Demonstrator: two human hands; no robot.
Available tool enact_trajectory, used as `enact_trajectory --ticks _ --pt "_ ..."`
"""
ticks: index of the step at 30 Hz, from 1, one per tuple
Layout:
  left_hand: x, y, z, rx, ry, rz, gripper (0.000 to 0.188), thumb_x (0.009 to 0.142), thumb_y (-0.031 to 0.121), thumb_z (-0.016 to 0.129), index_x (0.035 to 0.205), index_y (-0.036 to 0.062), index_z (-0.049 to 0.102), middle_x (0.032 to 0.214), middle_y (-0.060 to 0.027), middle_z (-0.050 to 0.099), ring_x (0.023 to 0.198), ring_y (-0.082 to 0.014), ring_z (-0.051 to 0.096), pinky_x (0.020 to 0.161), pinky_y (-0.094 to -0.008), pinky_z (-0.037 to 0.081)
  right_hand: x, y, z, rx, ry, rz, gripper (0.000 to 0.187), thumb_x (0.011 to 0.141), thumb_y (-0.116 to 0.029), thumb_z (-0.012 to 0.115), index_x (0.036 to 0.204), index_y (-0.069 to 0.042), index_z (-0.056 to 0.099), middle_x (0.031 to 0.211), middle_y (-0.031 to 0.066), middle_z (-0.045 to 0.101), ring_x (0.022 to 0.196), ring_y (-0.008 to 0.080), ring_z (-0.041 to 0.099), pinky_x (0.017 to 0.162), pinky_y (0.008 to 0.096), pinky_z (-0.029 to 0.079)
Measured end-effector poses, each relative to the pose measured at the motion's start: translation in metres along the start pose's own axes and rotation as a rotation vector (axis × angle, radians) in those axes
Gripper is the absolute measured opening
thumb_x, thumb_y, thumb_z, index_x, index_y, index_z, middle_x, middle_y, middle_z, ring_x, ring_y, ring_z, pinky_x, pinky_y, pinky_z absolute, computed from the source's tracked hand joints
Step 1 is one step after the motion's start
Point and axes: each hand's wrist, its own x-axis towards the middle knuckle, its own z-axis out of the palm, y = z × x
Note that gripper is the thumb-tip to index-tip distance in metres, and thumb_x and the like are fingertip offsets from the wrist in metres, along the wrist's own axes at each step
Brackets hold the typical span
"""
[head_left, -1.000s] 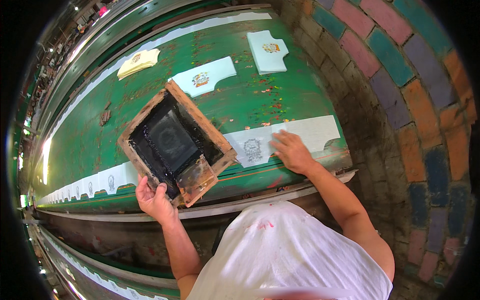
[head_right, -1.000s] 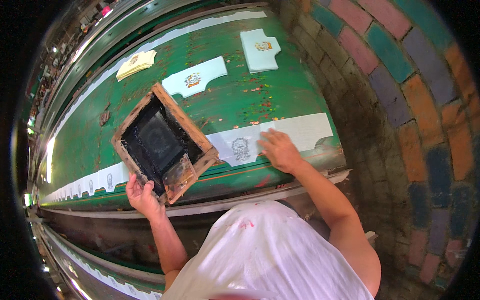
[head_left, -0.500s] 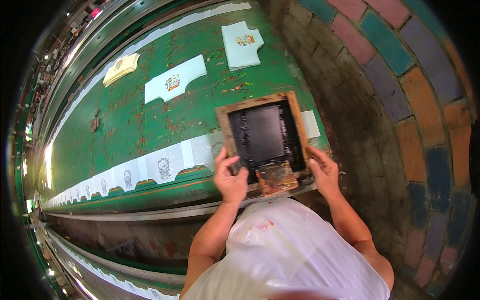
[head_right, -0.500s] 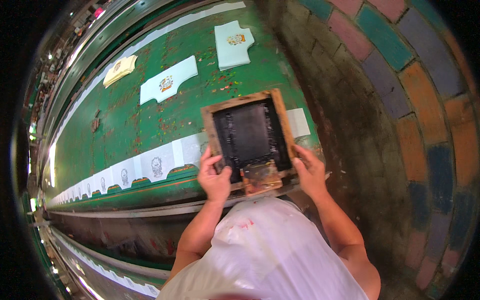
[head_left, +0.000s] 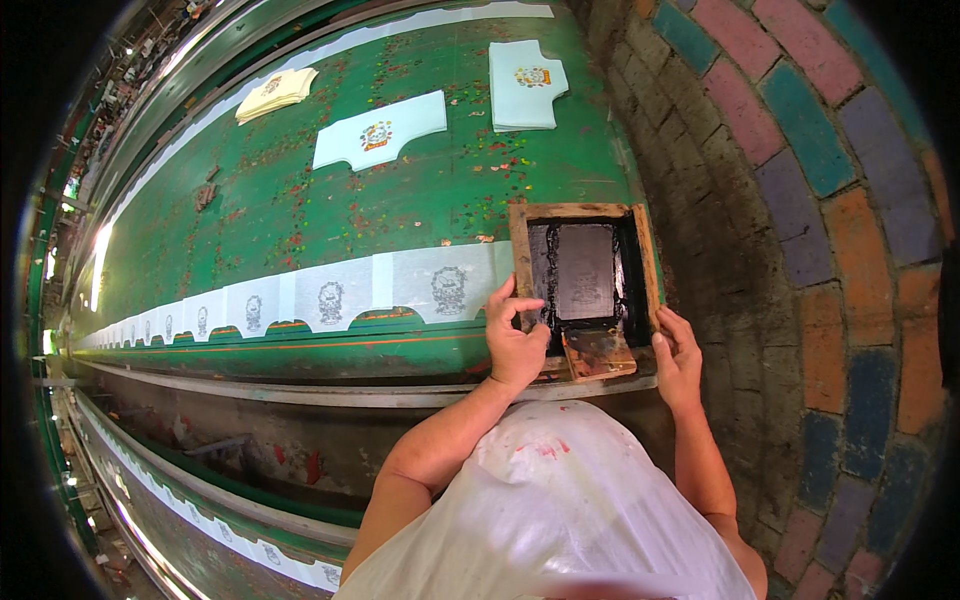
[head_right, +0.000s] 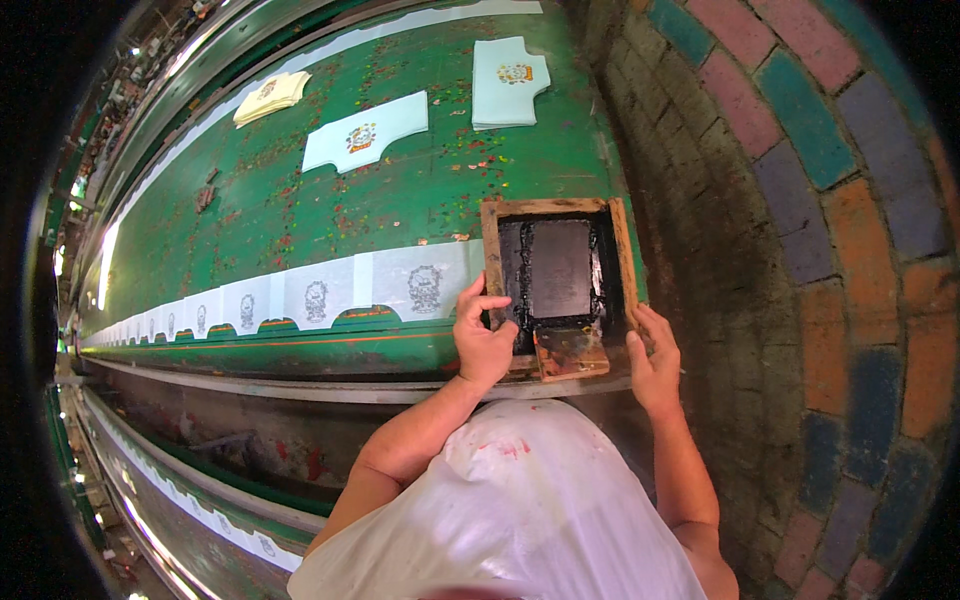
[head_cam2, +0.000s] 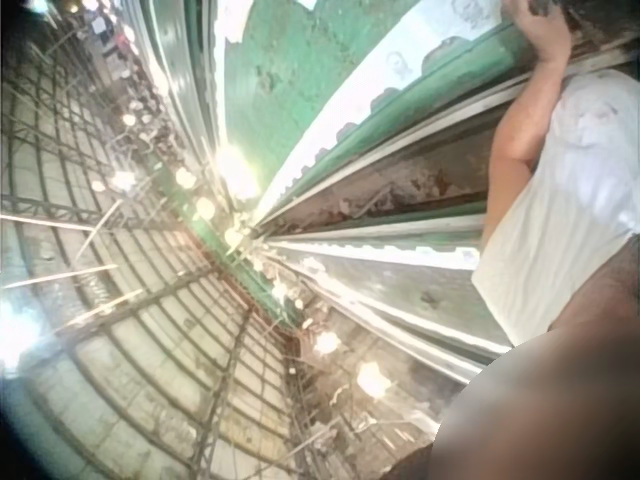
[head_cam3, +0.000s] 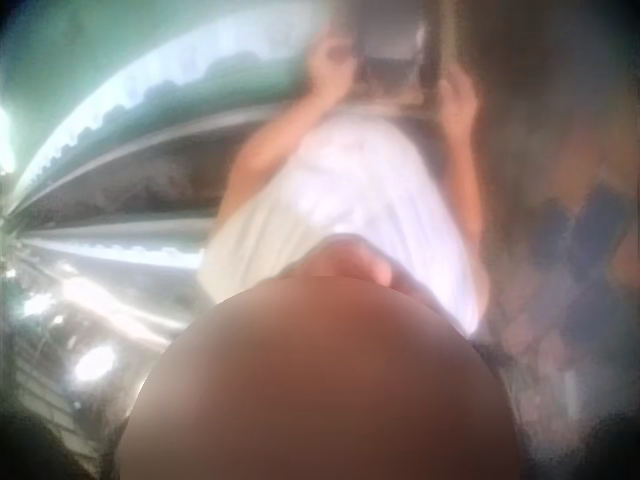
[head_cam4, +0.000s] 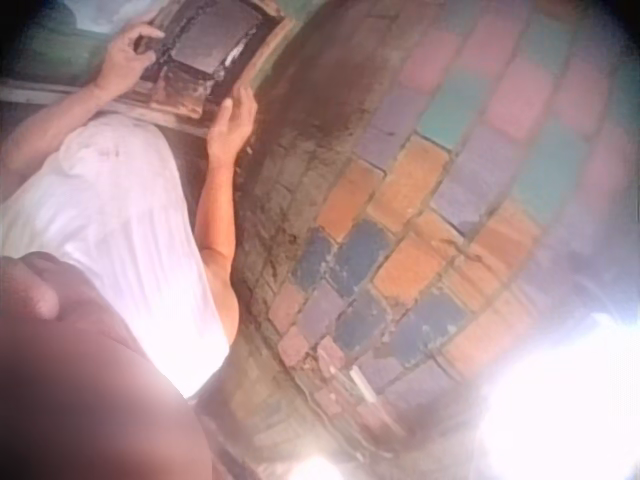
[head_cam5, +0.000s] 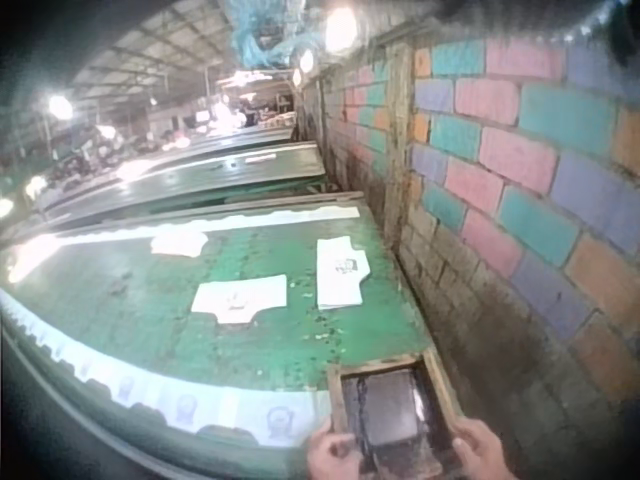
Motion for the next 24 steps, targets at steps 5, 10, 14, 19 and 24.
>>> enact_trajectory --ticks 5,10,14,19,24 --pt "0.000 -0.003 -0.003 0.010 -0.014 -0.064 0.039 0.079 -0.016 0.076 0.113 0.0044 0.079 0.168 -0.0303 0.057 0.159 -0.0393 0.057 0.134 -0.0452 0.039 -0.010 -0.052 -0.002 -0.246 -0.251 -0.407 0.043 0.095 -0.009 0.088 0.136 -0.001 0.079 0.148 0.0228 0.076 0.129 0.0434 0.073 0.115 0.0516 0.058" --pt "0.000 -0.012 -0.001 0.008 -0.003 -0.070 0.039 0.077 -0.011 0.079 0.112 0.0081 0.079 0.167 -0.0288 0.060 0.155 -0.0439 0.058 0.132 -0.0489 0.042 -0.005 -0.077 0.024 -0.478 -0.260 -0.659 0.042 0.084 0.002 0.079 0.126 -0.004 0.081 0.126 0.0164 0.080 0.121 0.0377 0.076 0.102 0.0521 0.060" --pt "0.000 -0.017 -0.001 0.000 -0.005 -0.094 0.038 0.077 -0.009 0.080 0.111 0.0081 0.079 0.168 -0.0290 0.060 0.154 -0.0439 0.058 0.132 -0.0492 0.042 0.005 -0.084 0.029 -0.493 -0.271 -0.658 0.041 0.085 0.003 0.075 0.125 -0.003 0.082 0.126 0.0145 0.081 0.115 0.0348 0.077 0.098 0.0509 0.060" --pt "-0.001 -0.021 -0.003 0.030 -0.018 -0.078 0.040 0.084 -0.007 0.080 0.121 0.0079 0.079 0.166 -0.0289 0.061 0.153 -0.0427 0.059 0.130 -0.0489 0.044 0.029 -0.088 0.031 -0.456 -0.360 -0.601 0.039 0.087 0.003 0.072 0.124 -0.002 0.083 0.118 0.0151 0.083 0.111 0.0361 0.078 0.097 0.0493 0.060" --pt "0.005 -0.024 -0.006 -0.150 -0.015 -0.181 0.036 0.097 -0.006 0.075 0.131 0.0048 0.076 0.164 -0.0271 0.061 0.152 -0.0378 0.062 0.130 -0.0458 0.045 0.052 -0.091 0.013 -0.408 -0.374 -0.405 0.028 0.099 0.003 0.076 0.126 0.000 0.081 0.116 0.0195 0.083 0.111 0.0420 0.078 0.100 0.0512 0.062"
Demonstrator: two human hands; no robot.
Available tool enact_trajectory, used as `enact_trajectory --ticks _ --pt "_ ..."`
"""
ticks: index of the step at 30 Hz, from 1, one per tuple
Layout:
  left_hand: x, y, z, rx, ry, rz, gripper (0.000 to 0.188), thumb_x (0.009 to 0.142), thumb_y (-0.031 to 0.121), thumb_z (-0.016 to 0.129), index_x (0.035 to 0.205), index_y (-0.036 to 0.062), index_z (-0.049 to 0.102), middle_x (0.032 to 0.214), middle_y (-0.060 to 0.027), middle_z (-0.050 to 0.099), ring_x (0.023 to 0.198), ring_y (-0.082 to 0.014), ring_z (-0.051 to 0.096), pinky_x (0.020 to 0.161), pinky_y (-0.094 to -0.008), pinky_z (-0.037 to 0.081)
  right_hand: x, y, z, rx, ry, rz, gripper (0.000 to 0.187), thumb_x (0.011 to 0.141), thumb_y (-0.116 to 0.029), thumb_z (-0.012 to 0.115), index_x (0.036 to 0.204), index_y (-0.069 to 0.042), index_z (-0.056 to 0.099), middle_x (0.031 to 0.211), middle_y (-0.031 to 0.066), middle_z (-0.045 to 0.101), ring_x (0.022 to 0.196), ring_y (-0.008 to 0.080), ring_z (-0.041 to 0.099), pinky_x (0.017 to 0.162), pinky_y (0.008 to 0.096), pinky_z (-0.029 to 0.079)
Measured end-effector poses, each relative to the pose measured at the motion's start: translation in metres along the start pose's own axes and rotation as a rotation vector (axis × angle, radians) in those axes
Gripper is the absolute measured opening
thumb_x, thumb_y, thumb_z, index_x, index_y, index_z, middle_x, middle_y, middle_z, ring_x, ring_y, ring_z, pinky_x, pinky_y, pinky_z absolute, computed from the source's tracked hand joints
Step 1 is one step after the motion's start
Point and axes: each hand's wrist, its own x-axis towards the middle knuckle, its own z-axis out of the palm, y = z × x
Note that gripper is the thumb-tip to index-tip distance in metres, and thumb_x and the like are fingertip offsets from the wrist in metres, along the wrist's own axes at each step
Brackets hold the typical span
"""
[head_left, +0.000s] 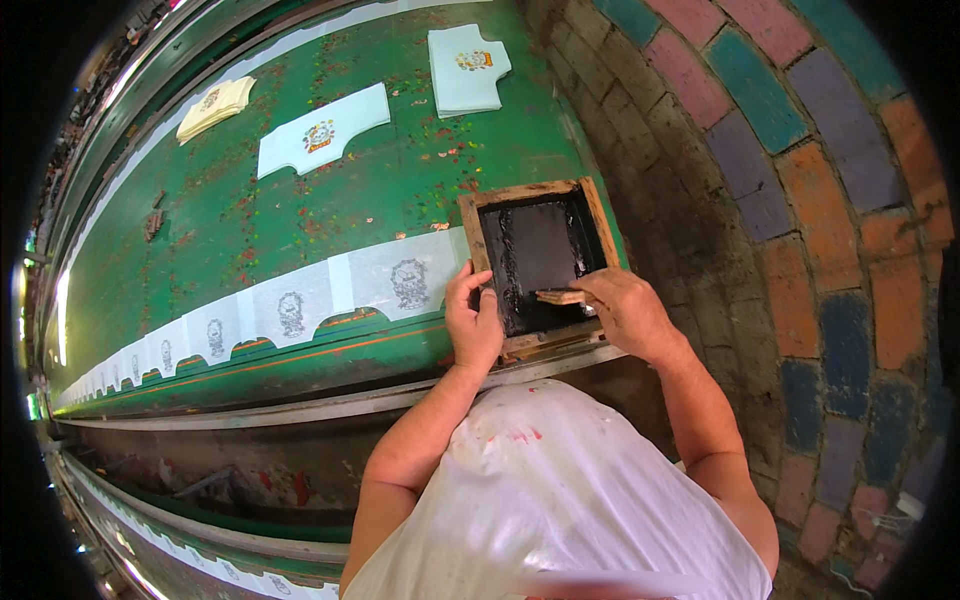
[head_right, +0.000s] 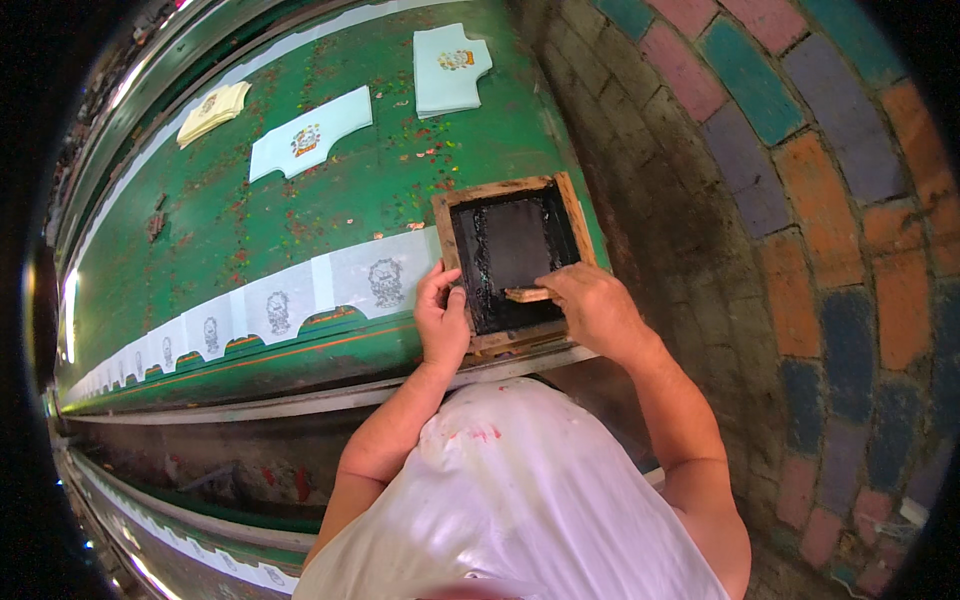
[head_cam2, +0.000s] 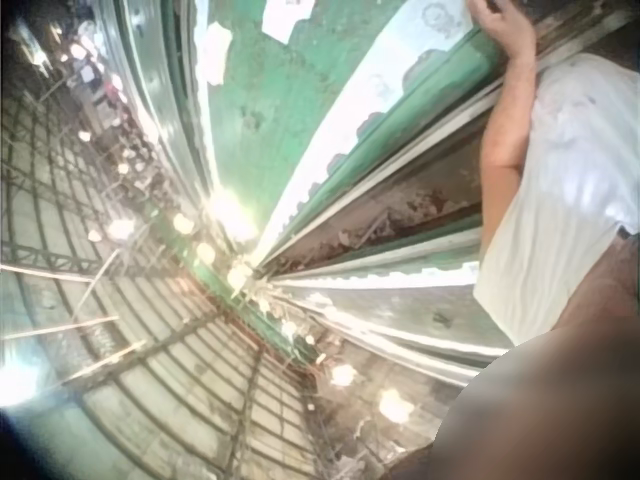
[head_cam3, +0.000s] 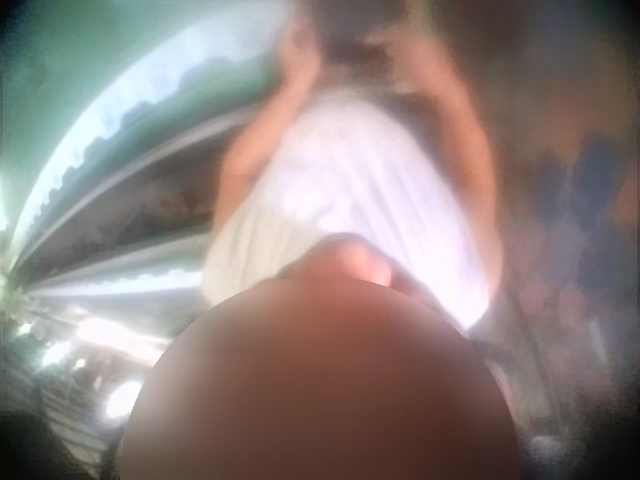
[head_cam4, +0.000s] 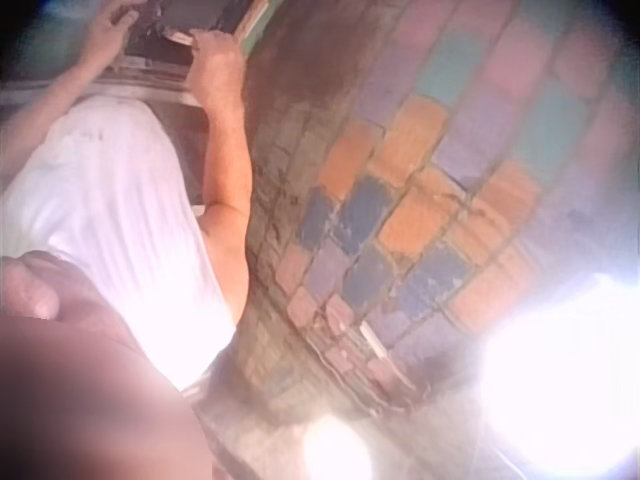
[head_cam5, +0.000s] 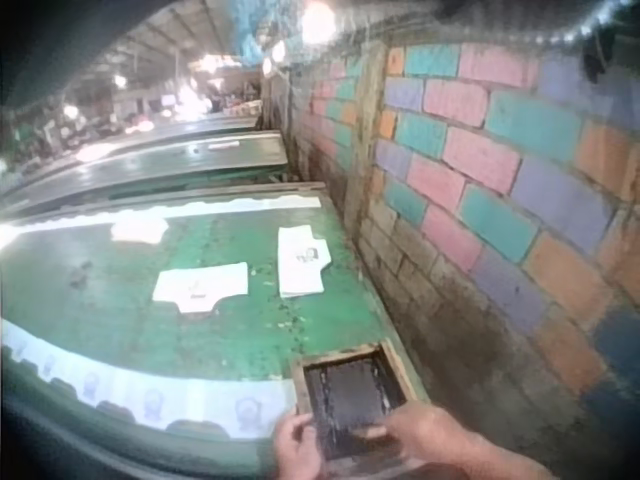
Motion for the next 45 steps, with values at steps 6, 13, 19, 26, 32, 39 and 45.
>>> enact_trajectory --ticks 6,13,19,26,32,39,45 --pt "0.014 0.019 -0.013 0.104 -0.101 -0.098 0.043 0.100 -0.013 0.075 0.141 0.0017 0.073 0.168 -0.0208 0.059 0.145 -0.0281 0.068 0.123 -0.0407 0.055 0.004 0.002 0.003 -0.123 0.023 -0.026 0.030 0.093 0.005 0.076 0.122 0.000 0.081 0.108 0.0190 0.081 0.103 0.0436 0.077 0.092 0.0540 0.061" --pt "0.019 0.030 -0.014 0.136 -0.121 -0.112 0.049 0.097 -0.013 0.080 0.143 0.0021 0.072 0.165 -0.0187 0.062 0.137 -0.0267 0.071 0.117 -0.0396 0.058 0.002 -0.019 0.026 -0.104 -0.012 0.056 0.034 0.092 0.002 0.077 0.126 -0.003 0.081 0.112 0.0192 0.083 0.106 0.0429 0.078 0.095 0.0544 0.061" --pt "0.019 0.026 -0.016 0.153 -0.125 -0.119 0.050 0.097 -0.013 0.080 0.144 0.0024 0.072 0.164 -0.0179 0.064 0.135 -0.0254 0.071 0.115 -0.0381 0.059 0.021 -0.013 0.011 -0.022 -0.260 -0.043 0.037 0.093 0.003 0.075 0.129 -0.003 0.081 0.116 0.0212 0.083 0.114 0.0445 0.077 0.100 0.0547 0.061" --pt "0.020 0.026 -0.015 0.145 -0.122 -0.107 0.054 0.097 -0.013 0.080 0.147 0.0020 0.070 0.157 -0.0152 0.069 0.136 -0.0255 0.070 0.114 -0.0377 0.058 0.082 0.033 -0.004 0.008 -0.178 -0.070 0.031 0.097 0.001 0.074 0.126 -0.004 0.082 0.121 0.0202 0.083 0.117 0.0464 0.075 0.101 0.0566 0.058" --pt "0.020 0.032 -0.014 0.176 -0.122 -0.149 0.057 0.098 -0.013 0.078 0.152 0.0028 0.068 0.152 -0.0142 0.072 0.137 -0.0263 0.069 0.116 -0.0396 0.057 0.123 0.060 0.013 -0.080 0.016 -0.112 0.033 0.095 0.002 0.073 0.125 -0.006 0.084 0.121 0.0198 0.083 0.118 0.0455 0.076 0.102 0.0552 0.060" --pt "0.018 0.032 -0.013 0.156 -0.096 -0.245 0.056 0.097 -0.015 0.078 0.149 0.0044 0.069 0.158 -0.0165 0.067 0.140 -0.0294 0.069 0.117 -0.0419 0.057 0.084 0.055 0.019 -0.131 -0.024 -0.305 0.037 0.089 0.002 0.071 0.120 -0.009 0.087 0.107 0.0146 0.082 0.106 0.0392 0.078 0.095 0.0531 0.061" --pt "0.015 0.026 -0.009 0.164 -0.056 -0.203 0.056 0.100 -0.018 0.071 0.152 -0.0004 0.067 0.141 -0.0126 0.073 0.126 -0.0183 0.071 0.111 -0.0339 0.057 0.025 0.031 0.020 -0.124 -0.032 -0.338 0.032 0.090 -0.010 0.074 0.120 -0.008 0.086 0.102 0.0120 0.080 0.100 0.0333 0.078 0.090 0.0480 0.059"
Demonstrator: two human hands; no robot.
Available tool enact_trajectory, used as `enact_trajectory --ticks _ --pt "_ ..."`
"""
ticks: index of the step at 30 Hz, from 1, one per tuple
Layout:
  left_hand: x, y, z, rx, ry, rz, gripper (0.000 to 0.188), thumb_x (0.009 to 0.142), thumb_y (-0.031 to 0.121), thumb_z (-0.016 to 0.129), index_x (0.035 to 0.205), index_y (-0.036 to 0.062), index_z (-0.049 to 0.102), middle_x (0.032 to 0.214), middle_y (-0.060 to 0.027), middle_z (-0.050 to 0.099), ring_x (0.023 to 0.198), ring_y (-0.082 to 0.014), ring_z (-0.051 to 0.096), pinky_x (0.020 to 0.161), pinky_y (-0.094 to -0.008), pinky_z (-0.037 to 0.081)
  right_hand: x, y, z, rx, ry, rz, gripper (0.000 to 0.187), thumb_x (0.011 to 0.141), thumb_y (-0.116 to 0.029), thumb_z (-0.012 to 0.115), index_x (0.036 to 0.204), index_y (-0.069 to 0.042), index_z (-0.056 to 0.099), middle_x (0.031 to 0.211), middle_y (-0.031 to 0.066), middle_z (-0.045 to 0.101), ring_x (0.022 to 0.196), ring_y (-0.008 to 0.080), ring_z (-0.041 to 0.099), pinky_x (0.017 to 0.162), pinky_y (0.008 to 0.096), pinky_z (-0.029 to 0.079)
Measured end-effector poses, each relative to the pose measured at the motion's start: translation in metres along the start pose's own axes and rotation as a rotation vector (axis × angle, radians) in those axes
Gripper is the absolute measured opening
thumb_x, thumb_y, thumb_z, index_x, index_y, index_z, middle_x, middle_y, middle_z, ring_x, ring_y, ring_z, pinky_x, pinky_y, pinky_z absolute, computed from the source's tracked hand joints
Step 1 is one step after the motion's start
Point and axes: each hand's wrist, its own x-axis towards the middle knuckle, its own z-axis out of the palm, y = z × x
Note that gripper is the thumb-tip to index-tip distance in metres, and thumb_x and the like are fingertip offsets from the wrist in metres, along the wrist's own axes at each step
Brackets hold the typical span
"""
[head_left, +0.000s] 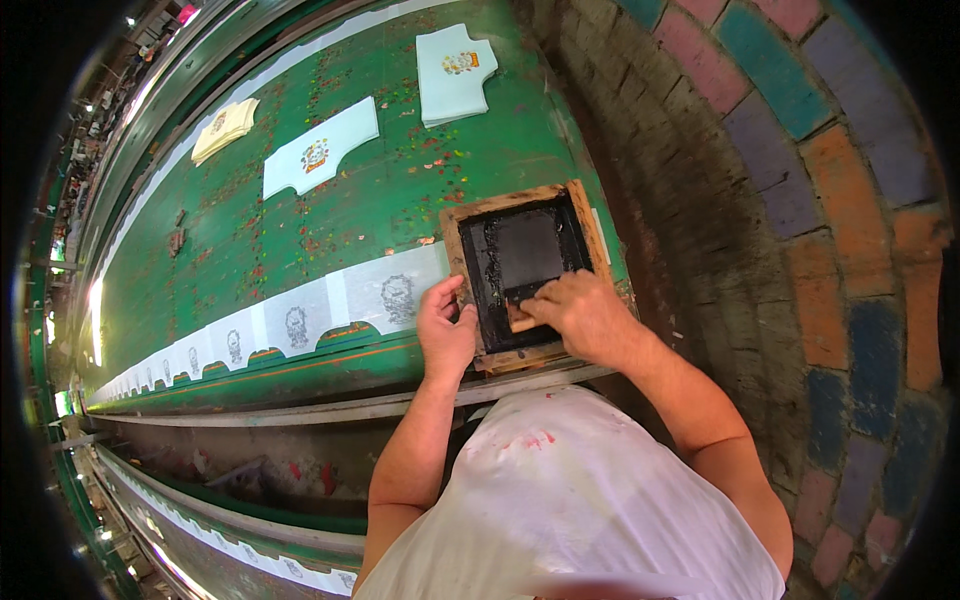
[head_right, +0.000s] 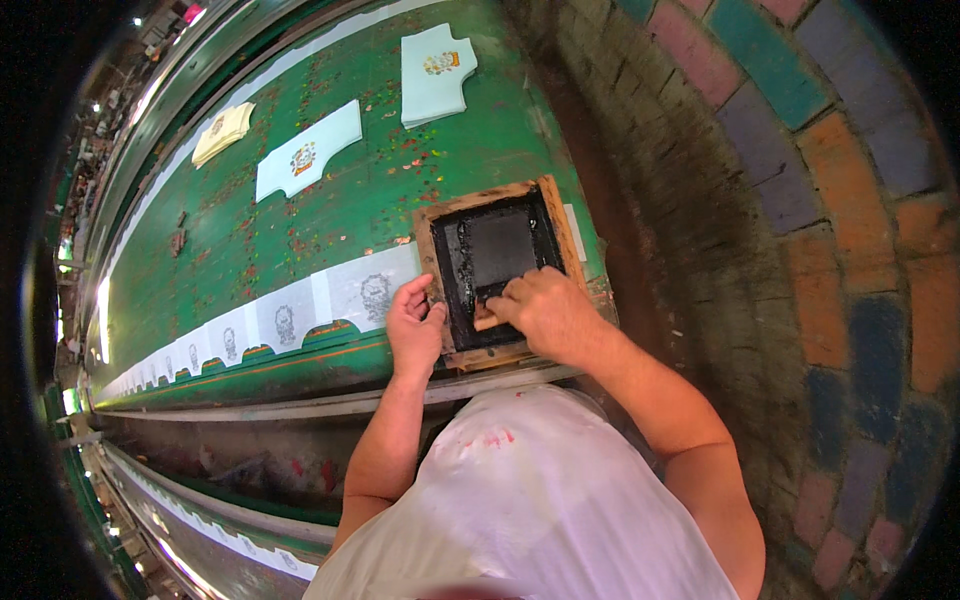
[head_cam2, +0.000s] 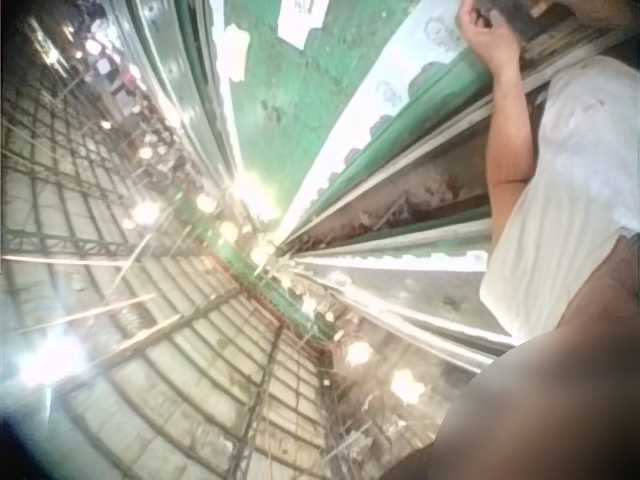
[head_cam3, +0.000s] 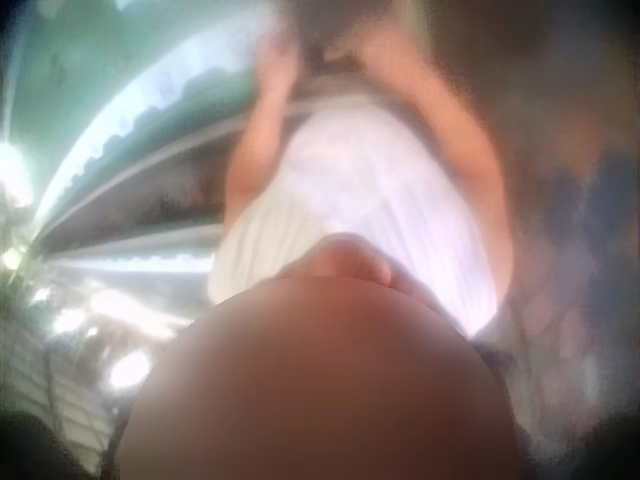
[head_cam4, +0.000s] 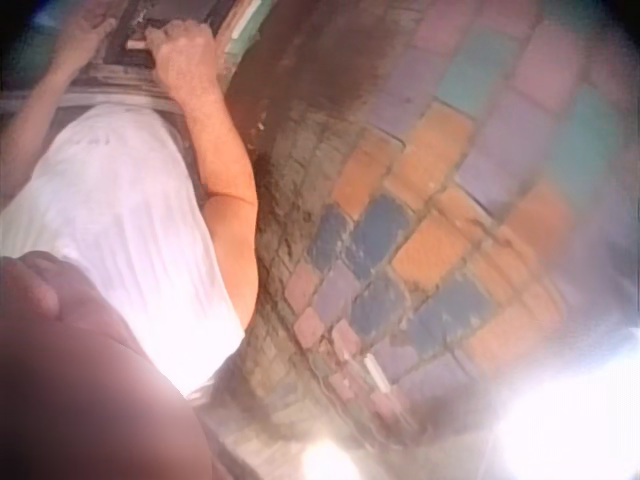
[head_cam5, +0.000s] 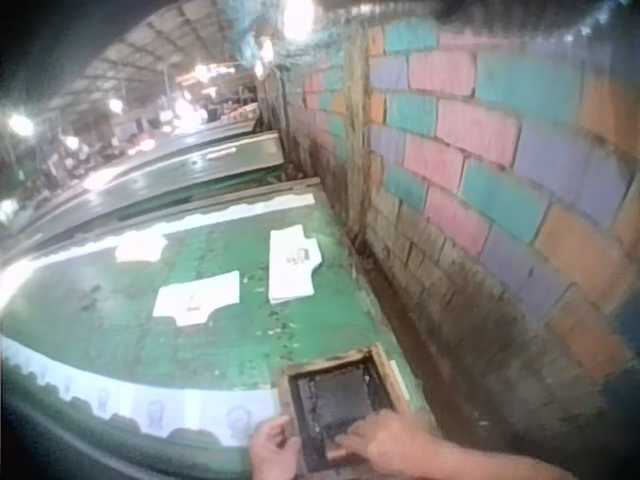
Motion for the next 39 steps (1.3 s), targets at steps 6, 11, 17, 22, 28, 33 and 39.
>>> enact_trajectory --ticks 6,11,17,22,28,33,39 --pt "-0.004 -0.001 0.002 -0.038 0.009 -0.027 0.054 0.100 -0.016 0.071 0.151 0.0015 0.068 0.160 -0.0191 0.065 0.142 -0.0288 0.068 0.121 -0.0410 0.054 -0.036 -0.031 0.005 -0.006 0.050 0.031 0.032 0.095 -0.016 0.072 0.122 -0.006 0.085 0.105 0.0107 0.077 0.098 0.0307 0.075 0.090 0.0463 0.058" --pt "-0.010 -0.004 0.009 0.173 0.040 0.243 0.053 0.095 -0.012 0.075 0.145 0.0028 0.072 0.163 -0.0254 0.061 0.150 -0.0369 0.063 0.127 -0.0452 0.048 -0.045 -0.032 0.002 0.120 -0.045 0.091 0.039 0.089 -0.016 0.087 0.127 -0.006 0.085 0.126 0.0111 0.079 0.116 0.0319 0.072 0.097 0.0472 0.056" --pt "-0.020 -0.002 0.013 0.331 0.088 0.356 0.053 0.086 -0.012 0.074 0.137 0.0005 0.077 0.162 -0.0260 0.061 0.154 -0.0354 0.059 0.131 -0.0432 0.044 -0.061 -0.025 -0.008 0.275 0.054 0.162 0.037 0.091 -0.019 0.095 0.123 -0.003 0.085 0.130 0.0134 0.080 0.122 0.0357 0.073 0.102 0.0496 0.057" --pt "-0.020 0.012 0.017 0.087 0.062 0.306 0.054 0.080 -0.016 0.076 0.132 0.0006 0.077 0.172 -0.0260 0.054 0.160 -0.0412 0.055 0.132 -0.0490 0.046 -0.079 -0.012 -0.012 0.253 0.271 0.249 0.031 0.092 -0.008 0.092 0.121 -0.002 0.085 0.126 0.0138 0.082 0.121 0.0358 0.075 0.105 0.0503 0.058" --pt "-0.026 0.048 0.052 -0.210 0.058 0.257 0.051 0.082 -0.022 0.074 0.129 -0.0029 0.075 0.176 -0.0255 0.050 0.165 -0.0365 0.051 0.129 -0.0469 0.052 -0.108 0.033 -0.037 0.294 0.540 0.342 0.025 0.095 0.004 0.081 0.120 0.002 0.083 0.128 0.0201 0.081 0.120 0.0407 0.076 0.106 0.0495 0.060" --pt "-0.029 0.061 0.133 -0.287 0.057 0.226 0.052 0.083 -0.023 0.074 0.130 -0.0021 0.074 0.180 -0.0260 0.047 0.163 -0.0336 0.053 0.122 -0.0425 0.059 -0.153 0.112 -0.071 0.267 0.662 0.402 0.024 0.101 0.003 0.077 0.125 0.002 0.082 0.137 0.0200 0.080 0.127 0.0385 0.074 0.113 0.0484 0.056" --pt "-0.056 0.079 0.257 -0.309 0.123 0.116 0.054 0.083 -0.024 0.075 0.131 -0.0014 0.072 0.181 -0.0257 0.046 0.161 -0.0323 0.055 0.119 -0.0405 0.061 -0.243 0.207 -0.119 0.348 0.646 0.505 0.022 0.106 0.000 0.073 0.126 0.002 0.082 0.140 0.0196 0.080 0.131 0.0366 0.073 0.118 0.0469 0.055"
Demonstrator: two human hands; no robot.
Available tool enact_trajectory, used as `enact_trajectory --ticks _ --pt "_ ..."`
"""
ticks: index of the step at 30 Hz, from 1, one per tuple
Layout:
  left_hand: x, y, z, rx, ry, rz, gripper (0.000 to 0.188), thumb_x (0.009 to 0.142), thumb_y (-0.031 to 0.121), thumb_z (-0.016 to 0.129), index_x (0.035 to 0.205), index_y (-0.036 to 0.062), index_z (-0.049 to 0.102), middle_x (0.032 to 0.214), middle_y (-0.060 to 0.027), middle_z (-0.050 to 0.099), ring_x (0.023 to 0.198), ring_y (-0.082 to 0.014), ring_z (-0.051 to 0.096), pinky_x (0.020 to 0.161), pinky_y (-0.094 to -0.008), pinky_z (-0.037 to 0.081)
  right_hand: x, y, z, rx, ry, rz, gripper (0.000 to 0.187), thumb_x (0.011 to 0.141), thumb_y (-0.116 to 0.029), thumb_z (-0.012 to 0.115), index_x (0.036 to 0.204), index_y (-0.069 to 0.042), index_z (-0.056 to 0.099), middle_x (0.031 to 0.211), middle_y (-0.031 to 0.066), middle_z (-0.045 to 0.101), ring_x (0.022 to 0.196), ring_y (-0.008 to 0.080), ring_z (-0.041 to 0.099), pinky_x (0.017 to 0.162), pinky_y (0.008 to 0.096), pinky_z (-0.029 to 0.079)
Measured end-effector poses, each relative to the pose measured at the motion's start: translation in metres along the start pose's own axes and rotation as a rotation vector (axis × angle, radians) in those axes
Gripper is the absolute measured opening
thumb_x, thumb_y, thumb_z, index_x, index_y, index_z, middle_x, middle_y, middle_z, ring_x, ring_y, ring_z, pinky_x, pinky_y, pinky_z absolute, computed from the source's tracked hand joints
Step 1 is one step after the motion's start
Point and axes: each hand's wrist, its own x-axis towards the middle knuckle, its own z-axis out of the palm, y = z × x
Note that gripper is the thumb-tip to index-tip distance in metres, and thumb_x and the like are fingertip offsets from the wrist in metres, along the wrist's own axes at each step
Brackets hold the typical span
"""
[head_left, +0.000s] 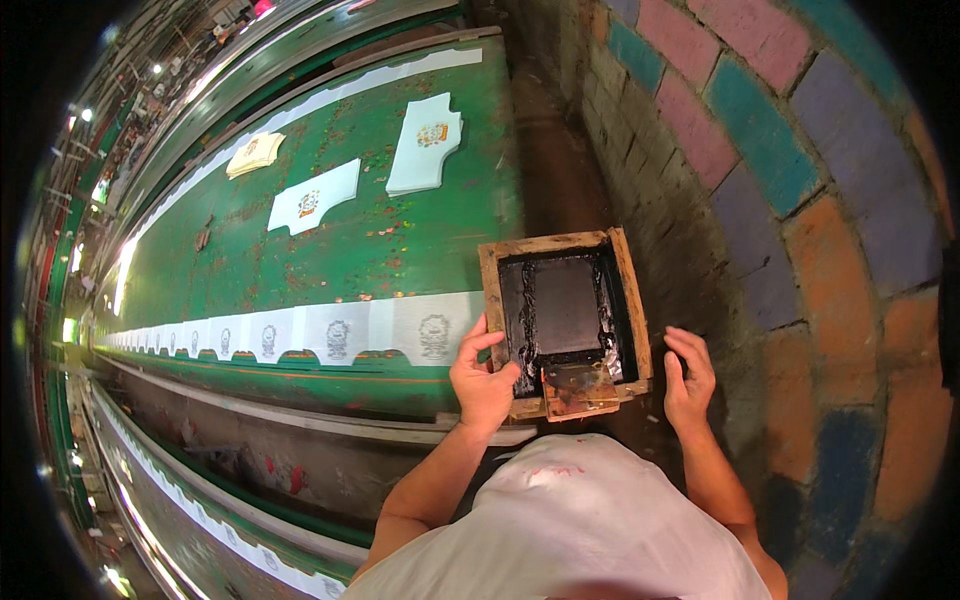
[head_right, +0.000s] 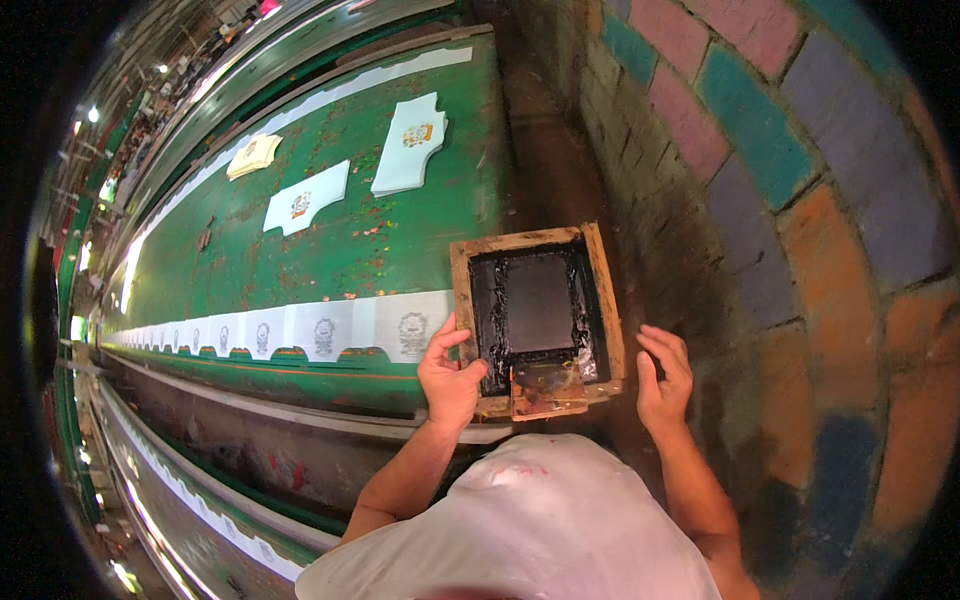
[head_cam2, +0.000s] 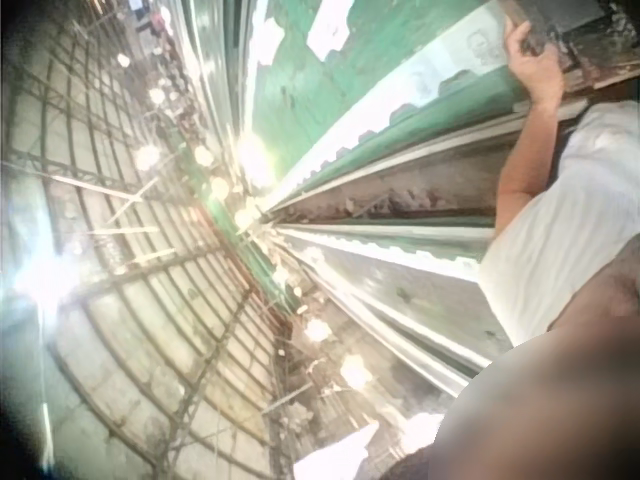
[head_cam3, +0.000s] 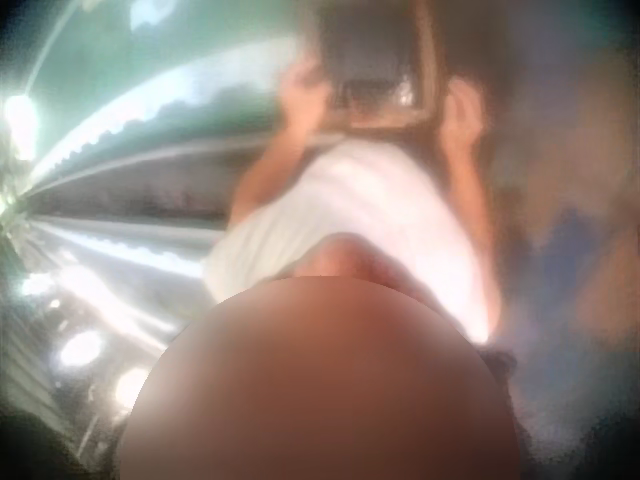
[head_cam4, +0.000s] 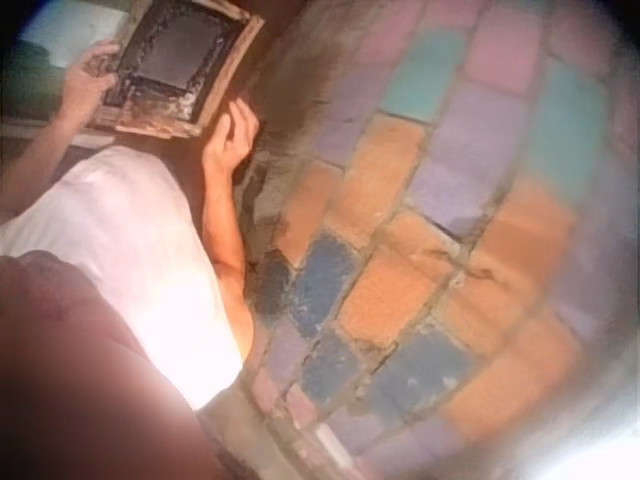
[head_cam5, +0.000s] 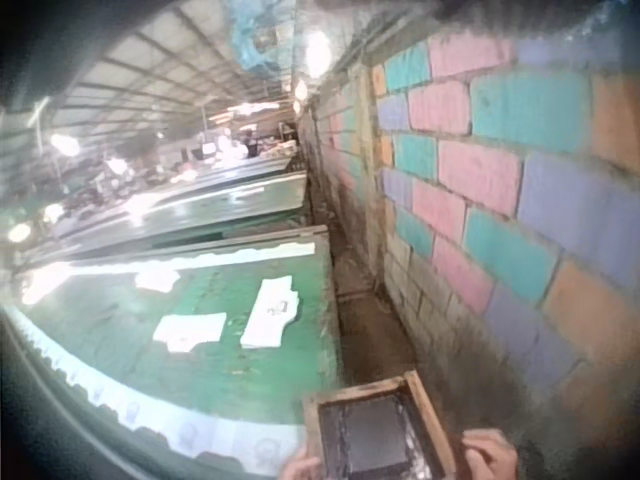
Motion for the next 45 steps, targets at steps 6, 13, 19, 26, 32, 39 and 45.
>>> enact_trajectory --ticks 6,13,19,26,32,39,45 --pt "-0.022 -0.004 0.065 -0.026 0.128 0.014 0.053 0.082 -0.023 0.074 0.130 -0.0018 0.072 0.182 -0.0258 0.047 0.159 -0.0315 0.058 0.116 -0.0398 0.062 0.016 0.060 -0.085 -0.010 -0.029 0.016 0.021 0.110 -0.003 0.072 0.129 0.002 0.080 0.137 0.0183 0.081 0.131 0.0357 0.075 0.116 0.0479 0.056" --pt "-0.014 0.004 0.067 0.024 0.353 0.112 0.058 0.077 -0.021 0.074 0.131 0.0008 0.074 0.180 -0.0250 0.050 0.158 -0.0334 0.059 0.112 -0.0410 0.065 0.071 0.118 -0.099 -0.052 -0.312 0.047 0.023 0.109 -0.009 0.074 0.129 -0.001 0.082 0.133 0.0175 0.082 0.123 0.0381 0.078 0.108 0.0484 0.061" --pt "0.028 0.011 0.055 -0.045 0.522 0.274 0.058 0.078 -0.025 0.069 0.131 -0.0008 0.072 0.178 -0.0259 0.051 0.154 -0.0348 0.063 0.107 -0.0404 0.068 0.094 0.191 -0.028 -0.910 -1.455 -0.230 0.035 0.103 -0.021 0.074 0.132 -0.007 0.085 0.136 0.0212 0.082 0.127 0.0417 0.079 0.106 0.0530 0.063" --pt "0.094 0.010 0.061 -0.004 0.652 0.269 0.054 0.079 -0.021 0.070 0.129 -0.0013 0.072 0.178 -0.0259 0.052 0.150 -0.0321 0.066 0.099 -0.0354 0.070 0.172 0.250 0.068 -0.785 -1.682 -0.438 0.039 0.103 -0.034 0.072 0.125 -0.006 0.088 0.125 0.0244 0.085 0.114 0.0439 0.084 0.101 0.0572 0.066" --pt "0.191 0.009 0.091 0.055 0.733 0.186 0.054 0.077 -0.015 0.075 0.128 0.0033 0.075 0.178 -0.0232 0.054 0.147 -0.0284 0.067 0.091 -0.0306 0.067 0.301 0.291 0.143 -0.851 -1.675 -0.490 0.039 0.105 -0.033 0.073 0.117 0.000 0.088 0.121 0.0267 0.085 0.118 0.0460 0.081 0.104 0.0572 0.064" --pt "0.304 0.013 0.123 0.014 0.675 0.164 0.052 0.077 -0.012 0.079 0.126 0.0046 0.076 0.177 -0.0230 0.056 0.153 -0.0281 0.063 0.098 -0.0331 0.064 0.382 0.338 0.171 -0.851 -1.656 -0.118 0.042 0.098 -0.036 0.076 0.117 0.000 0.088 0.127 0.0269 0.084 0.123 0.0464 0.079 0.106 0.0552 0.064" --pt "0.376 -0.005 0.158 -0.136 0.617 0.282 0.054 0.080 -0.021 0.077 0.129 0.0039 0.075 0.178 -0.0239 0.052 0.157 -0.0331 0.060 0.112 -0.0427 0.065 0.449 0.383 0.184 -0.842 -1.854 0.122 0.050 0.103 -0.034 0.074 0.144 -0.006 0.080 0.147 0.0209 0.080 0.137 0.0426 0.075 0.113 0.0548 0.062"
